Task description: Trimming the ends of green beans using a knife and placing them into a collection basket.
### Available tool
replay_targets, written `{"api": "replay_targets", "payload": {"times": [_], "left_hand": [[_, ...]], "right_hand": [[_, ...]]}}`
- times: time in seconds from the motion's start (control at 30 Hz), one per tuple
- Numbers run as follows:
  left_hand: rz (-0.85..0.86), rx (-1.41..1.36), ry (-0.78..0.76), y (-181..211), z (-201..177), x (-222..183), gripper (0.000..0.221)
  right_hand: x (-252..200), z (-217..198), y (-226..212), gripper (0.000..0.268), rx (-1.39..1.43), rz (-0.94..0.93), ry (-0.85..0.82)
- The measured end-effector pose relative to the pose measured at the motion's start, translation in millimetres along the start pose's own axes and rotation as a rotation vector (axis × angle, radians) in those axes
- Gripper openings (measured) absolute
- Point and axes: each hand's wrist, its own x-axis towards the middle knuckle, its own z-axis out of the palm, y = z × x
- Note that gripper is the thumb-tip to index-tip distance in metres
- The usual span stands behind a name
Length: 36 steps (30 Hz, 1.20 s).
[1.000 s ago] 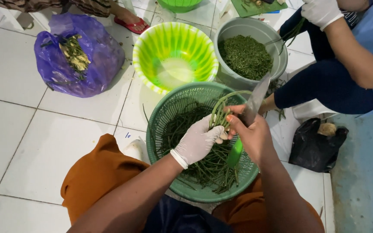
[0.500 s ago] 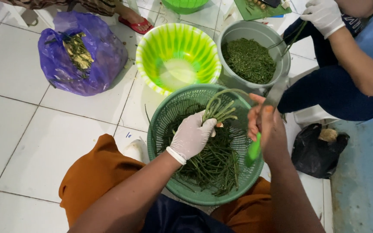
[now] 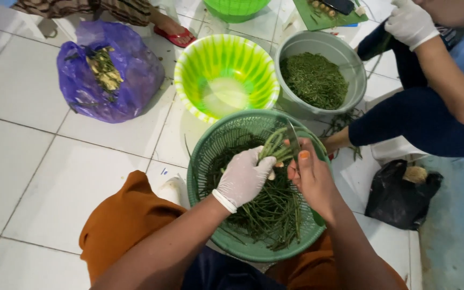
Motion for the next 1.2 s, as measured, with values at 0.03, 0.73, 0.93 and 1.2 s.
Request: {"api": "replay_targets", "payload": {"times": [0.03, 0.73, 0.93, 1.2], "left_hand": [[-0.002, 0.002, 0.009, -2, 2, 0, 0.021], [0.193, -0.473, 0.003, -33, 2, 11, 0.021], [0.140, -0.522, 0.065, -36, 5, 15, 0.020], [0.093, -0.542, 0.042, -29, 8, 9, 0.025]], "right_hand": [[1, 2, 7, 0.071, 0.004, -0.007, -0.006], [0, 1, 18, 0.067, 0.289, 0.010, -0.003], [-2, -24, 30, 0.075, 0.536, 0.144, -0.059], [-3, -16, 3, 0.073, 0.835, -0.025, 0.117]]}}
